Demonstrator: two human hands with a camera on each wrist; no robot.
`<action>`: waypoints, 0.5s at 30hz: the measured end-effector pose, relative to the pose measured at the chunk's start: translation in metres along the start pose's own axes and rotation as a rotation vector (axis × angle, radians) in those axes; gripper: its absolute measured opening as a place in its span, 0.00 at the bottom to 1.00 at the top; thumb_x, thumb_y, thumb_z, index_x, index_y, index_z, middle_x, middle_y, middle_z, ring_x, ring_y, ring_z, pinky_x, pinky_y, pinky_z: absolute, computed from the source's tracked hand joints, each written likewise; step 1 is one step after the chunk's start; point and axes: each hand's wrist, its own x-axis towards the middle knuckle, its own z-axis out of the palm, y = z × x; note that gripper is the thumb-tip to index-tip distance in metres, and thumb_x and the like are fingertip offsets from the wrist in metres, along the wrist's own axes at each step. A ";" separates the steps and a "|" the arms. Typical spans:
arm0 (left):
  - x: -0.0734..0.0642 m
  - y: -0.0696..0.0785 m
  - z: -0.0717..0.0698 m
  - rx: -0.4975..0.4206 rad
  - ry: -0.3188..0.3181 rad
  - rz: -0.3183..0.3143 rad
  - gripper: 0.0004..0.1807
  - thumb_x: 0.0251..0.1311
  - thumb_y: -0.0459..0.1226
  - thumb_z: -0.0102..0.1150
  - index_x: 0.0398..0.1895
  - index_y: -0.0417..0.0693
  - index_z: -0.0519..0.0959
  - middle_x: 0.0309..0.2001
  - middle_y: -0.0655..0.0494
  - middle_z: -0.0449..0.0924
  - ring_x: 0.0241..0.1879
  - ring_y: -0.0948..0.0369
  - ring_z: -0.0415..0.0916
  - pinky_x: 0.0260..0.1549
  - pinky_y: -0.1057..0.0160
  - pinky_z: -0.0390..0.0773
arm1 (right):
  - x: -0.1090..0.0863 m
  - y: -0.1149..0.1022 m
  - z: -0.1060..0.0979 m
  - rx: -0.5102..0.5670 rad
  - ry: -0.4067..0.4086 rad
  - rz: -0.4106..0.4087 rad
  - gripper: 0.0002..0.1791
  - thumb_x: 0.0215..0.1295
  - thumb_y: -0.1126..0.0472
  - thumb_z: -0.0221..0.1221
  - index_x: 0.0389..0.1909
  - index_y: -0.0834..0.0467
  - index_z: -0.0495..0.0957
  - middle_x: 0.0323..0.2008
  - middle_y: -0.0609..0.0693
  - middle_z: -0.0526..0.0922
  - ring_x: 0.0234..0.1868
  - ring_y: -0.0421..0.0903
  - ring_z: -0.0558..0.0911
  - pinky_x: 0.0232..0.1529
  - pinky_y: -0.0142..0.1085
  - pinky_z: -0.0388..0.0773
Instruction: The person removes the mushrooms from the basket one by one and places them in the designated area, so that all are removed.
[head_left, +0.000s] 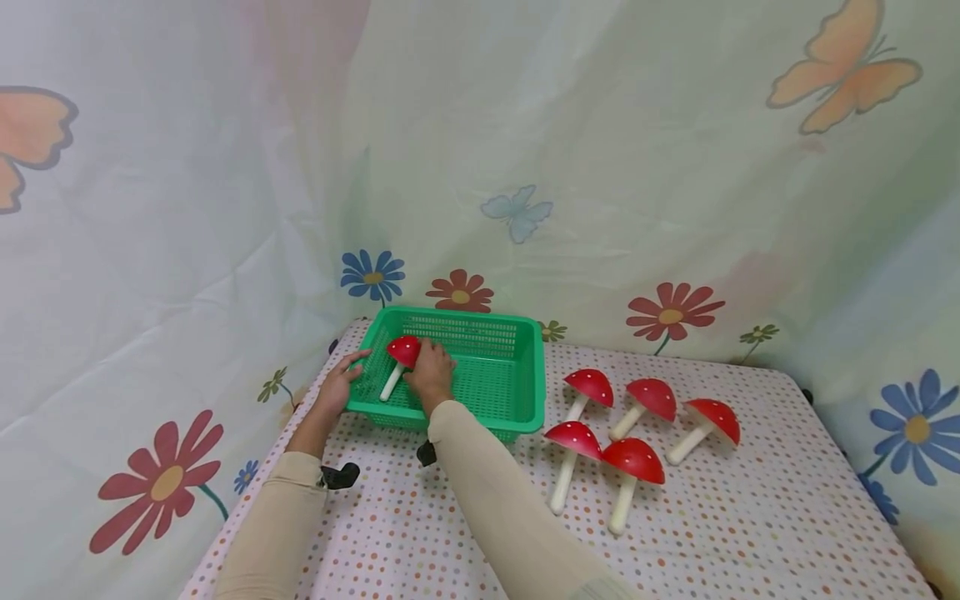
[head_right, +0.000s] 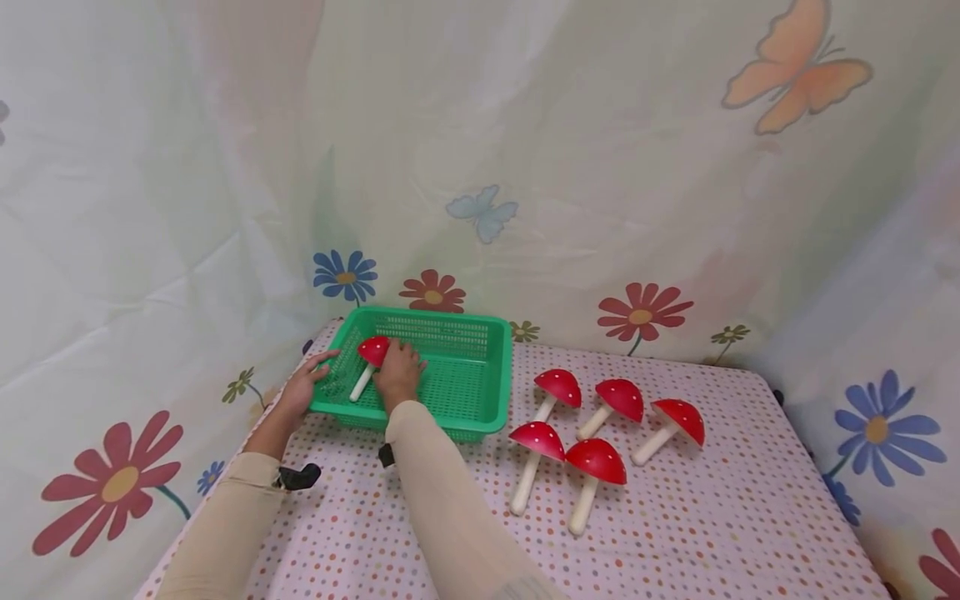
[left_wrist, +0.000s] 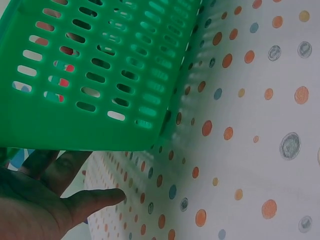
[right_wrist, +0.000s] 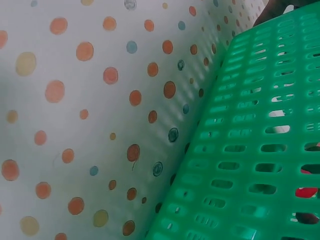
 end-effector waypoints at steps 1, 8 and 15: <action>0.000 0.000 0.000 0.003 0.000 0.000 0.21 0.71 0.46 0.34 0.65 0.68 0.62 0.73 0.56 0.42 0.70 0.46 0.45 0.63 0.43 0.55 | 0.001 0.000 0.001 -0.008 -0.003 0.004 0.38 0.50 0.53 0.68 0.62 0.52 0.62 0.56 0.55 0.71 0.58 0.56 0.70 0.62 0.56 0.61; 0.000 -0.001 0.002 -0.003 0.008 -0.002 0.20 0.71 0.46 0.35 0.64 0.68 0.63 0.73 0.56 0.44 0.69 0.48 0.48 0.62 0.45 0.58 | 0.008 0.003 0.007 -0.032 -0.028 0.006 0.40 0.51 0.52 0.67 0.63 0.52 0.60 0.57 0.55 0.70 0.58 0.56 0.70 0.62 0.56 0.60; -0.001 0.000 0.000 0.012 0.009 0.019 0.20 0.71 0.46 0.35 0.64 0.68 0.63 0.73 0.56 0.44 0.70 0.47 0.45 0.63 0.43 0.54 | 0.013 0.003 0.010 -0.042 -0.030 -0.007 0.41 0.49 0.53 0.68 0.62 0.53 0.59 0.55 0.55 0.71 0.55 0.57 0.73 0.61 0.57 0.61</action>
